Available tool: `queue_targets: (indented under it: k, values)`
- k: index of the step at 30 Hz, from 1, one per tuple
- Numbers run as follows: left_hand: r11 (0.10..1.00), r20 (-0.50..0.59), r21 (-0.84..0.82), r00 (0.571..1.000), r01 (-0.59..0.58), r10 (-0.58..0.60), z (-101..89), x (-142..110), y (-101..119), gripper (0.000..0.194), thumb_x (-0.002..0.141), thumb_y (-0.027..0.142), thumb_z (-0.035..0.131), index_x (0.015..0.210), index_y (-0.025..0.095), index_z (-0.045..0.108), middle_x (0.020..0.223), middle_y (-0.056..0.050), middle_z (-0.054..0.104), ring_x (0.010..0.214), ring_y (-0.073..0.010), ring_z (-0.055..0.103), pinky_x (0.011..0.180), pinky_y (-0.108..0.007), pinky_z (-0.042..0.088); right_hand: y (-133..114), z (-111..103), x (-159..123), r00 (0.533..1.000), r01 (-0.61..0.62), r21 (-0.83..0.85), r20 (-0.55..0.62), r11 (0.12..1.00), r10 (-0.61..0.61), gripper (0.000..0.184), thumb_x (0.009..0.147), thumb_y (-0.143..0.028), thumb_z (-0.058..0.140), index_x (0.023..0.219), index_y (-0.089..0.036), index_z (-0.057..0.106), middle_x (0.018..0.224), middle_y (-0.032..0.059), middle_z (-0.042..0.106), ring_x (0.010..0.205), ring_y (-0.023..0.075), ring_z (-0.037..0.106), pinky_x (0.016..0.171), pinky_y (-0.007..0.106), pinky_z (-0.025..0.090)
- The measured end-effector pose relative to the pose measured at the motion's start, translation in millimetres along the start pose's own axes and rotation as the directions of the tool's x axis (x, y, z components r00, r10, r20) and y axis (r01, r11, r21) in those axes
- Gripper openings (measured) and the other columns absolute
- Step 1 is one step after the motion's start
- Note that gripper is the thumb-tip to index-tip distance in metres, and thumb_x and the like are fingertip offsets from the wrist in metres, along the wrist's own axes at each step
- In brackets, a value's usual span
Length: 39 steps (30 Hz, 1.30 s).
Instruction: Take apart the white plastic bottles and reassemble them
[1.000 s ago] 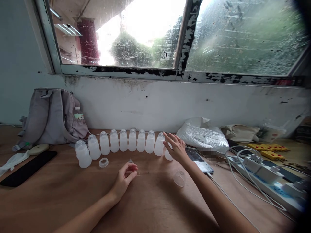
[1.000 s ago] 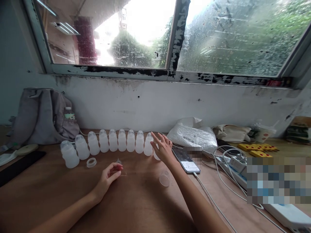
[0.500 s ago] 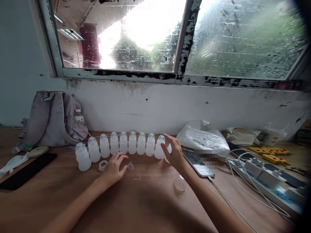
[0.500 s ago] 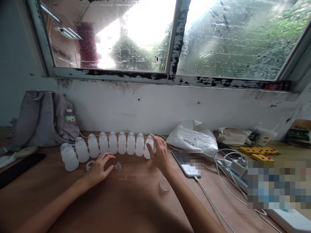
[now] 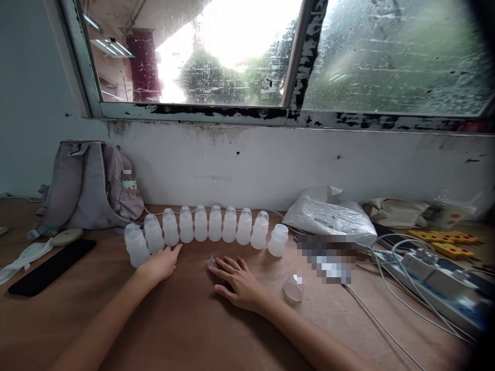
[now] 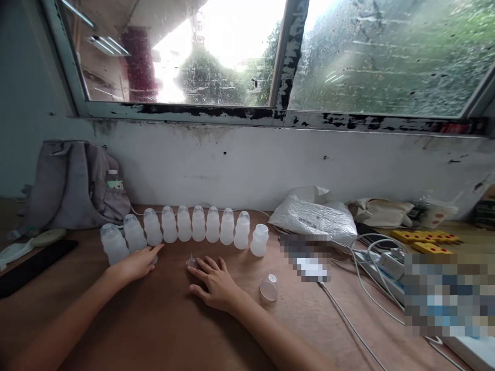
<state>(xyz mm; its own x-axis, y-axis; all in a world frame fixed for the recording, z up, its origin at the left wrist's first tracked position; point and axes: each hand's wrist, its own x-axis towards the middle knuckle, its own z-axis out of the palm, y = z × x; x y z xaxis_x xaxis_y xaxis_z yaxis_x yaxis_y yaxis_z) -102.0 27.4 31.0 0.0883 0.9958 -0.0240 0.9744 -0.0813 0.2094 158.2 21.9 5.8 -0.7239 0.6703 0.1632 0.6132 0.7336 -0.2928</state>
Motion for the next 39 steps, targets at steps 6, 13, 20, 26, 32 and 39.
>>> queue_targets:
  k: [6, 13, 20, 26, 32, 39]
  values:
    - [0.998, 0.057, 0.024, 0.997, -0.057, 0.056, -8.6, -3, 14, 0.039, 0.071, 0.020, 0.049, 0.109, 0.017, 0.054, 0.108, -0.014, 0.055, 0.094, -0.0321, 0.055, 0.078, -0.041, 0.040, -2, -1, -3, 0.980, 0.174, 0.065, -0.107, 0.983, -0.167, 0.030, 0.084, -0.040, 0.044, 0.110, -0.033, 0.057, 0.122, 0.0000, 0.053, 0.114, 0.0216, 0.039, 0.097, 0.042, 0.022]
    - [0.851, 0.017, -0.355, 0.908, -0.387, 0.419, -20.8, -18, 56, 0.043, 0.073, 0.039, 0.050, 0.114, 0.027, 0.050, 0.099, -0.002, 0.051, 0.074, -0.0138, 0.053, 0.070, -0.025, 0.043, -4, -2, -4, 0.943, 0.216, 0.095, -0.278, 0.972, -0.182, 0.020, 0.083, -0.025, 0.047, 0.086, -0.022, 0.066, 0.096, 0.0023, 0.064, 0.095, 0.0169, 0.048, 0.088, 0.033, 0.032]
    - [0.811, -0.063, -0.362, 0.880, -0.459, 0.470, 5.2, -16, 58, 0.042, 0.072, 0.034, 0.055, 0.113, 0.024, 0.049, 0.107, -0.004, 0.054, 0.091, -0.0199, 0.052, 0.081, -0.030, 0.040, -7, -3, -4, 0.939, 0.178, 0.048, -0.306, 0.983, -0.155, 0.021, 0.086, -0.023, 0.042, 0.085, -0.021, 0.064, 0.086, 0.0037, 0.065, 0.088, 0.0173, 0.051, 0.083, 0.034, 0.036]
    - [0.802, -0.132, -0.311, 0.859, -0.510, 0.495, 17.3, -13, 58, 0.039, 0.069, 0.036, 0.060, 0.105, 0.024, 0.053, 0.104, -0.005, 0.054, 0.098, -0.0218, 0.048, 0.085, -0.032, 0.037, -4, 1, -3, 0.941, 0.154, 0.031, -0.308, 0.988, -0.137, 0.021, 0.087, -0.024, 0.040, 0.085, -0.019, 0.061, 0.083, 0.0050, 0.064, 0.084, 0.0171, 0.052, 0.081, 0.034, 0.037]
    - [0.771, -0.269, -0.494, 0.914, -0.402, 0.305, 23.7, -12, 67, 0.022, 0.082, 0.036, 0.044, 0.072, 0.019, 0.053, 0.066, 0.001, 0.054, 0.061, -0.0137, 0.049, 0.059, -0.024, 0.038, -5, -1, -6, 0.931, 0.144, 0.058, -0.347, 0.988, -0.115, 0.021, 0.084, -0.018, 0.041, 0.102, -0.018, 0.051, 0.089, 0.0066, 0.061, 0.084, 0.0185, 0.051, 0.079, 0.034, 0.039]
    - [0.422, -0.194, -0.872, 0.967, -0.248, 0.168, 43.2, -19, 90, 0.028, 0.082, 0.044, 0.043, 0.074, 0.017, 0.047, 0.063, 0.003, 0.051, 0.056, -0.0106, 0.049, 0.051, -0.021, 0.039, -7, 8, -9, 0.877, 0.144, 0.161, -0.477, 0.976, -0.051, 0.016, 0.080, -0.020, 0.046, 0.095, -0.020, 0.048, 0.086, 0.0061, 0.059, 0.078, 0.0184, 0.053, 0.071, 0.031, 0.043]
